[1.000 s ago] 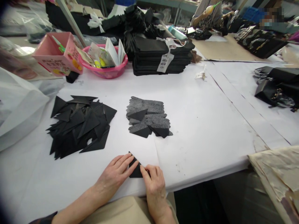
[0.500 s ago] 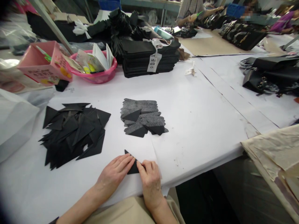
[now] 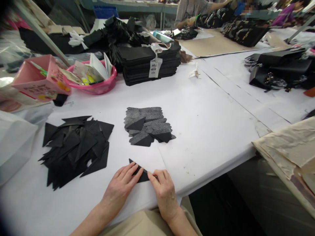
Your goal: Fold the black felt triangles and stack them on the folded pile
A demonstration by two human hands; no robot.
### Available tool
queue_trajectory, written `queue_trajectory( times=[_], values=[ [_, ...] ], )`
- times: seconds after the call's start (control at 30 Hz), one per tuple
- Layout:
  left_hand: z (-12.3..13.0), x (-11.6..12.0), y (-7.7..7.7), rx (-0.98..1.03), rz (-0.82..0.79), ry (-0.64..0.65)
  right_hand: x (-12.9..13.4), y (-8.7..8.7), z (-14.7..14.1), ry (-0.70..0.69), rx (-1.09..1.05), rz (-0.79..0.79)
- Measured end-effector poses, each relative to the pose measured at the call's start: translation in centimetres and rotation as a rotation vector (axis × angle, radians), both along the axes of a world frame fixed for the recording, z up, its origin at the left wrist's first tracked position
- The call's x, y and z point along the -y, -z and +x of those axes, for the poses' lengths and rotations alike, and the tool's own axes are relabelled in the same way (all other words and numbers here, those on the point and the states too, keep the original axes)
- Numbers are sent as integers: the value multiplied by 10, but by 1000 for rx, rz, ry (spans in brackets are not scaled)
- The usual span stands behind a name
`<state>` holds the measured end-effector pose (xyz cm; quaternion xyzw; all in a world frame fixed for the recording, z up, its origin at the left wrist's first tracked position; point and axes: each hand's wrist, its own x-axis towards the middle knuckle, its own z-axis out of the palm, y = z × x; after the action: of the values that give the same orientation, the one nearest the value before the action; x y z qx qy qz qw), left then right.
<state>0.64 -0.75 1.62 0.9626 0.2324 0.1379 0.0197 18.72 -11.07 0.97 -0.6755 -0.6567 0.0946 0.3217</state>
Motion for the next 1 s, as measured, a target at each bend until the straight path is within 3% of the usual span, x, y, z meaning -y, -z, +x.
queue_trajectory(
  times=[0.27, 0.47, 0.7, 1.0],
  values=[
    [2, 0, 1, -43, 82, 29, 0, 0, -5, 23, 98, -15],
    [5, -3, 3, 0, 103, 143, 1, 0, -6, 43, 106, -19],
    [6, 2, -3, -28, 66, 110, 9, -1, 2, 47, -17, -27],
    [8, 3, -2, -46, 32, 102, 8, -1, 4, 45, 10, -2]
  ],
)
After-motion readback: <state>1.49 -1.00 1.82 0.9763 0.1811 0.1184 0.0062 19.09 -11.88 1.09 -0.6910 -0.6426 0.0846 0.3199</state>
